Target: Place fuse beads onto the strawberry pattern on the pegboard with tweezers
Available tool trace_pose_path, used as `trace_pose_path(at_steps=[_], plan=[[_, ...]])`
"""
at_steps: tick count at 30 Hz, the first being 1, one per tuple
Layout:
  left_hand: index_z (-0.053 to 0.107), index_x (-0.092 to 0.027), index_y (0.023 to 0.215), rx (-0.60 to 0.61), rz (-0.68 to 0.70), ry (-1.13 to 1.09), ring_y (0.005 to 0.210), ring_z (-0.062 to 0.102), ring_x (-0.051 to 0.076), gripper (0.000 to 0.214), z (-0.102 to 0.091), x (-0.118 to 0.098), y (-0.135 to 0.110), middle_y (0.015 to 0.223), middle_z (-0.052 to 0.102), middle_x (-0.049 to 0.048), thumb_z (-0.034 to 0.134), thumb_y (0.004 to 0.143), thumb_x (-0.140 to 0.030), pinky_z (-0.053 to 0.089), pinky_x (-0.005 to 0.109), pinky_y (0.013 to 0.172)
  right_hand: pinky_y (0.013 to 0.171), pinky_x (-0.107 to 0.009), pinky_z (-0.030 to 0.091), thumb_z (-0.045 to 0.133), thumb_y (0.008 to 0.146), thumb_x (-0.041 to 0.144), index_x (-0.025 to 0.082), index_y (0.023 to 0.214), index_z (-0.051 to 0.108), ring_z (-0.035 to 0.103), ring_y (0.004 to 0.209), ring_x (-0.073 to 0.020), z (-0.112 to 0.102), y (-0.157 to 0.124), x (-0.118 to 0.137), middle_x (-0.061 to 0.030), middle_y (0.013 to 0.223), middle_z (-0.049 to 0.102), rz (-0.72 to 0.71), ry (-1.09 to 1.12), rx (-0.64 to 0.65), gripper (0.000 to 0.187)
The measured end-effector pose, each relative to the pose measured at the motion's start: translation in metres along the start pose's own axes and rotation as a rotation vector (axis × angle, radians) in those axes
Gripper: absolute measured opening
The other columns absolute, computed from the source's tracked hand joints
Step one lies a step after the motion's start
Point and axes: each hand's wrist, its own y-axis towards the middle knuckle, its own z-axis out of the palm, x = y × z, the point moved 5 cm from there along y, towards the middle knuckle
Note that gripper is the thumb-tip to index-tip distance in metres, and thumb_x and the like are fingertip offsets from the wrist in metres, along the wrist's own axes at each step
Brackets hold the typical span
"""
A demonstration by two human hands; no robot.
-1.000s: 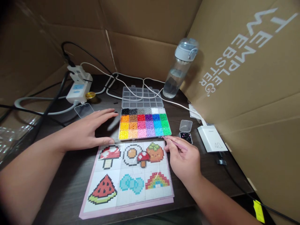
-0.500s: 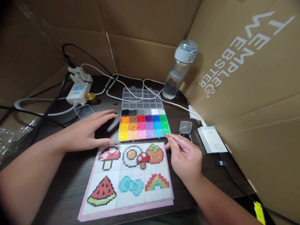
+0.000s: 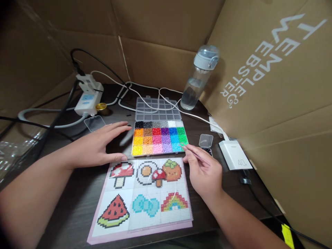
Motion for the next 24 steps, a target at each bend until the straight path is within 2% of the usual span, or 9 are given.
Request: trace_pose_path(at_steps=[3, 6, 9, 14, 24], plan=[[0.035, -0.021, 0.151, -0.001, -0.005, -0.004, 0.145, 0.031, 0.034, 0.1, 0.0, 0.0, 0.0, 0.161, 0.027, 0.0118, 0.054, 0.073, -0.079, 0.03, 0.047, 0.117, 0.077, -0.033, 0.064, 0.061, 0.09, 0.012, 0.022, 0.12, 0.068, 0.075, 0.081, -0.0165, 0.0, -0.001, 0.0, -0.006, 0.103, 0.077, -0.159, 0.046, 0.047, 0.033], [0.035, -0.021, 0.151, -0.014, 0.004, -0.02, 0.144, 0.032, 0.035, 0.098, 0.0, 0.0, 0.0, 0.16, 0.028, 0.0129, 0.055, 0.073, -0.078, 0.03, 0.049, 0.117, 0.092, -0.041, 0.06, 0.054, 0.092, 0.005, 0.028, 0.138, 0.055, 0.073, 0.1, -0.0193, 0.003, -0.001, 0.005, -0.006, 0.116, 0.074, -0.374, -0.021, 0.166, 0.052], [0.036, -0.021, 0.151, -0.03, 0.028, -0.05, 0.144, 0.032, 0.037, 0.097, 0.0, 0.0, -0.001, 0.159, 0.029, 0.0145, 0.057, 0.073, -0.077, 0.03, 0.052, 0.116, 0.101, -0.048, 0.054, 0.05, 0.091, 0.002, 0.028, 0.142, 0.05, 0.07, 0.108, -0.021, 0.008, -0.002, 0.01, -0.0064, 0.117, 0.073, -0.526, -0.16, 0.269, 0.057], [0.038, -0.022, 0.15, -0.051, 0.035, -0.076, 0.144, 0.032, 0.037, 0.097, 0.0, 0.002, -0.003, 0.159, 0.03, 0.0142, 0.06, 0.072, -0.076, 0.031, 0.053, 0.115, 0.102, -0.052, 0.053, 0.048, 0.091, 0.003, 0.022, 0.134, 0.057, 0.072, 0.101, -0.0219, 0.015, -0.005, 0.009, -0.0087, 0.113, 0.074, -0.613, -0.324, 0.363, 0.048], [0.032, -0.02, 0.152, 0.003, 0.004, -0.055, 0.147, 0.028, 0.034, 0.1, 0.001, 0.001, -0.006, 0.162, 0.022, 0.0132, 0.056, 0.074, -0.078, 0.03, 0.047, 0.117, 0.099, -0.051, 0.055, 0.048, 0.084, -0.007, 0.02, 0.143, 0.047, 0.071, 0.104, -0.0223, 0.015, -0.016, 0.012, -0.0106, 0.113, 0.074, -0.742, -0.322, 0.393, 0.065]])
